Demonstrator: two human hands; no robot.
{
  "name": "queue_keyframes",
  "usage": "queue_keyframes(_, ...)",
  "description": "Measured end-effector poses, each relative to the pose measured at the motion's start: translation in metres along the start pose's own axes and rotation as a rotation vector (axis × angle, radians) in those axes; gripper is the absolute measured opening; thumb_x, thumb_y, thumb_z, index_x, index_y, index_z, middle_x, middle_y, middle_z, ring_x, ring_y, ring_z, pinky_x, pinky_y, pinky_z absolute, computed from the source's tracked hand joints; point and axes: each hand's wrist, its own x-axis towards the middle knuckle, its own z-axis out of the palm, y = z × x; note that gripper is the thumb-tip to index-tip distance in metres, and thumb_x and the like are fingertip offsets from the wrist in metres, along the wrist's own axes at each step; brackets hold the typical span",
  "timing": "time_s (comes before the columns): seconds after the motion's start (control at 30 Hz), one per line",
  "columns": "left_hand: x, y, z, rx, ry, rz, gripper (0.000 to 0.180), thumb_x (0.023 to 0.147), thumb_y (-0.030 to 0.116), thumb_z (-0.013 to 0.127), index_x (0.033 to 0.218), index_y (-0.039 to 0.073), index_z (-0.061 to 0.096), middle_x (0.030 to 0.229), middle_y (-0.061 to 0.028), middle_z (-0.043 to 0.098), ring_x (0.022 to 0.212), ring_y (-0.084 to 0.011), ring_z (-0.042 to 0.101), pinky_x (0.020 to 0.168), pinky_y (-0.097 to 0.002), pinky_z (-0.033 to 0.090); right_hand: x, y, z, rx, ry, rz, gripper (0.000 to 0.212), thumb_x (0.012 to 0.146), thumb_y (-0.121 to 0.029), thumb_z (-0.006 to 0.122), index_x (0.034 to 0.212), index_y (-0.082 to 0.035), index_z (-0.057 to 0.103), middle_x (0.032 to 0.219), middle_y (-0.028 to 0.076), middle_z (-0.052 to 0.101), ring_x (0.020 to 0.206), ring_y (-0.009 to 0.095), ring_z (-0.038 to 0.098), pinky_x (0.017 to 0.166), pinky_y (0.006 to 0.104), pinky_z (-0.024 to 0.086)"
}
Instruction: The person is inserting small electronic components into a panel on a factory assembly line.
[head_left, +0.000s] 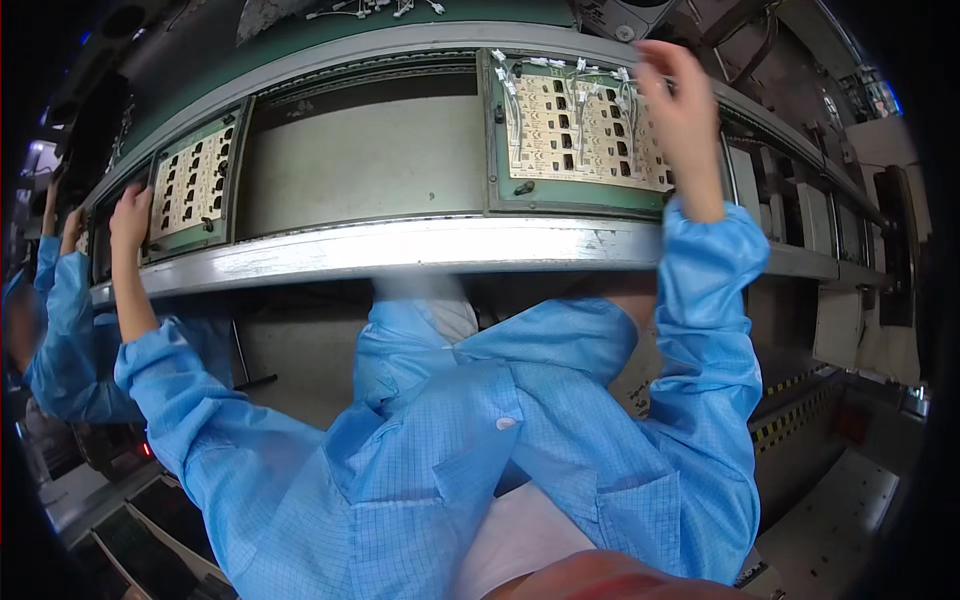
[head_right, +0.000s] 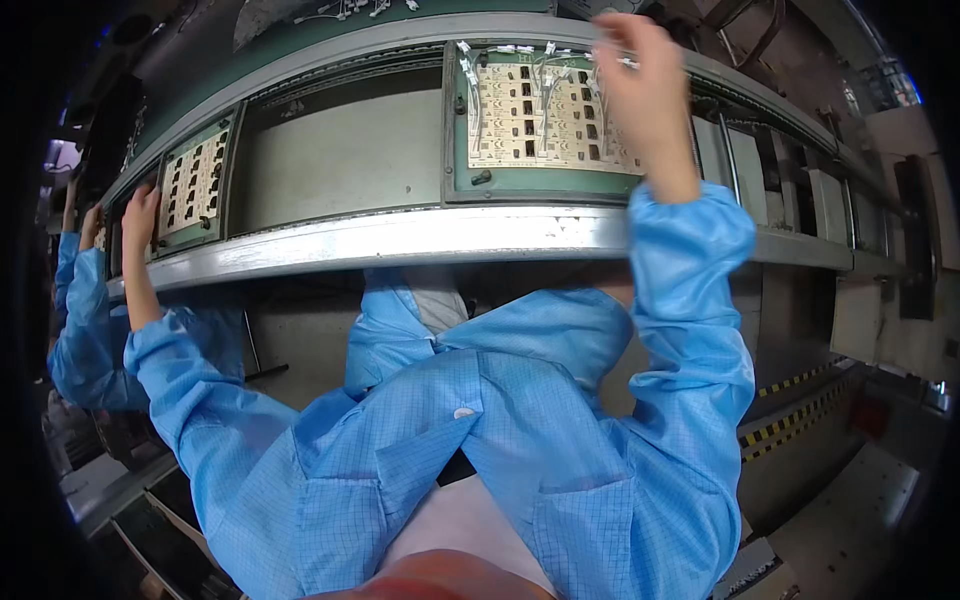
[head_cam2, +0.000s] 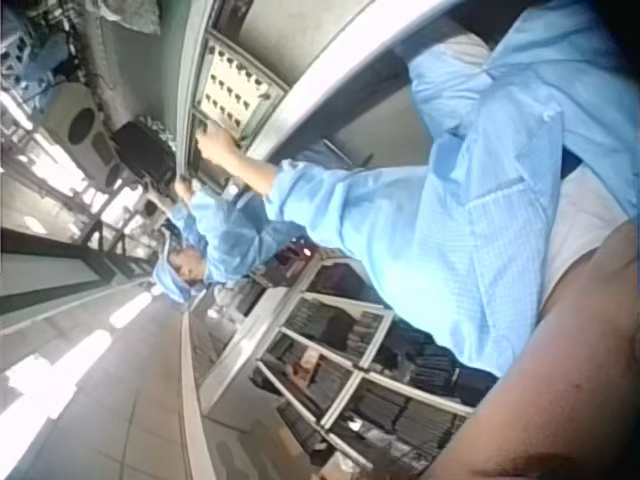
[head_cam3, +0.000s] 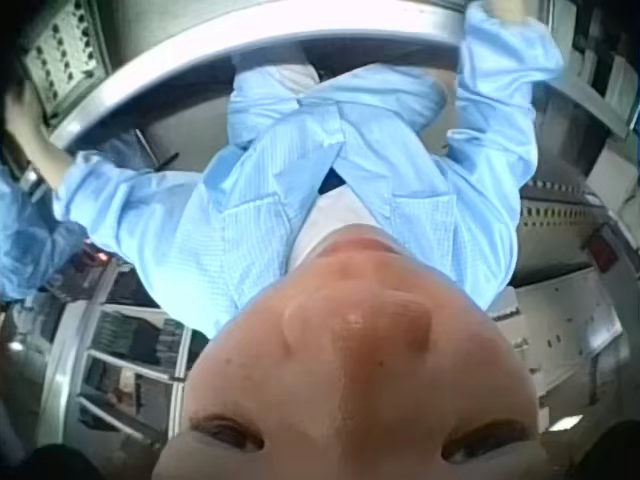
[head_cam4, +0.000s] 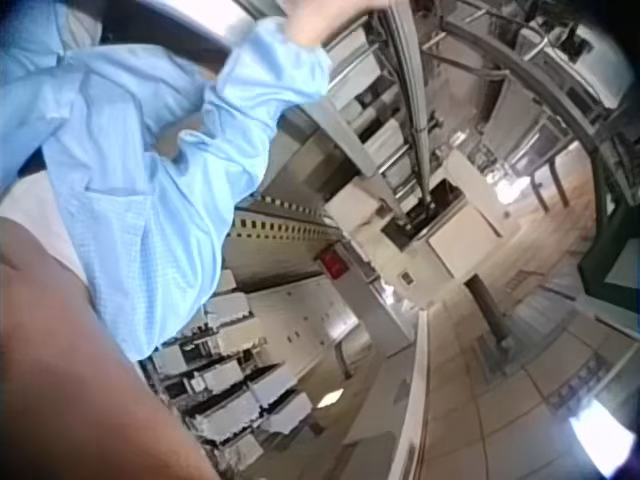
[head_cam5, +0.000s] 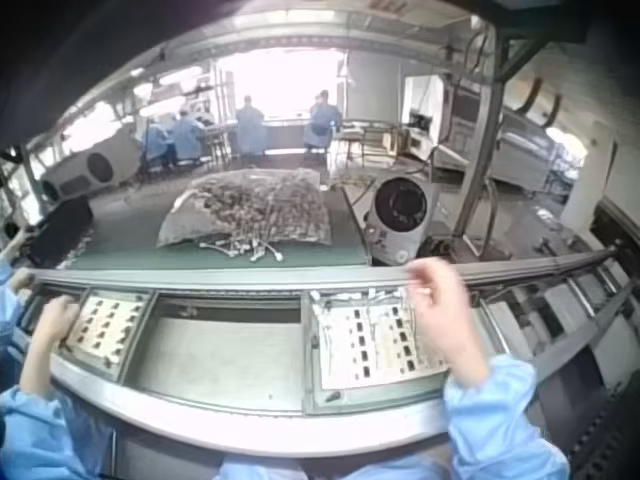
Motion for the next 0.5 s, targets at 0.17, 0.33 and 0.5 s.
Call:
queue_keyframes(0.17,-0.001,-0.009,0.024,-0.063,0.090,-0.108,0.047,0.106,0.047,0.045,0.128,0.015,0.072,0.126,-0.0168,0.070,0.117,-0.0371,0.067,0.095,-0.0418,0.052,-0.007,-0.072,0.070,-0.317,-0.208,-0.098,0.077,0.088,-0.039,0.073,0.153,-0.013,0.041,0.146,0.023,0.048,0.142,0.040,0.040,0.116,0.0683,0.024)
queue_keyframes(0.33,0.005,-0.052,0.042,-0.377,0.026,-0.087,0.082,0.102,0.067,0.042,0.134,-0.005,0.062,0.130,-0.0301,0.064,0.131,-0.0387,0.058,0.109,-0.0411,0.042,0.000,-0.090,0.097,-0.487,-0.143,-0.114,0.084,0.082,-0.023,0.074,0.156,-0.015,0.036,0.153,0.028,0.037,0.149,0.045,0.029,0.115,0.0749,0.016)
queue_keyframes(0.5,0.014,-0.043,0.070,-0.484,-0.035,0.017,0.076,0.105,0.062,0.043,0.138,-0.005,0.060,0.132,-0.0263,0.065,0.130,-0.0362,0.059,0.109,-0.0364,0.042,-0.021,-0.072,0.091,-0.517,-0.186,-0.014,0.087,0.080,-0.020,0.076,0.156,-0.012,0.036,0.156,0.028,0.035,0.151,0.045,0.027,0.116,0.0750,0.015)
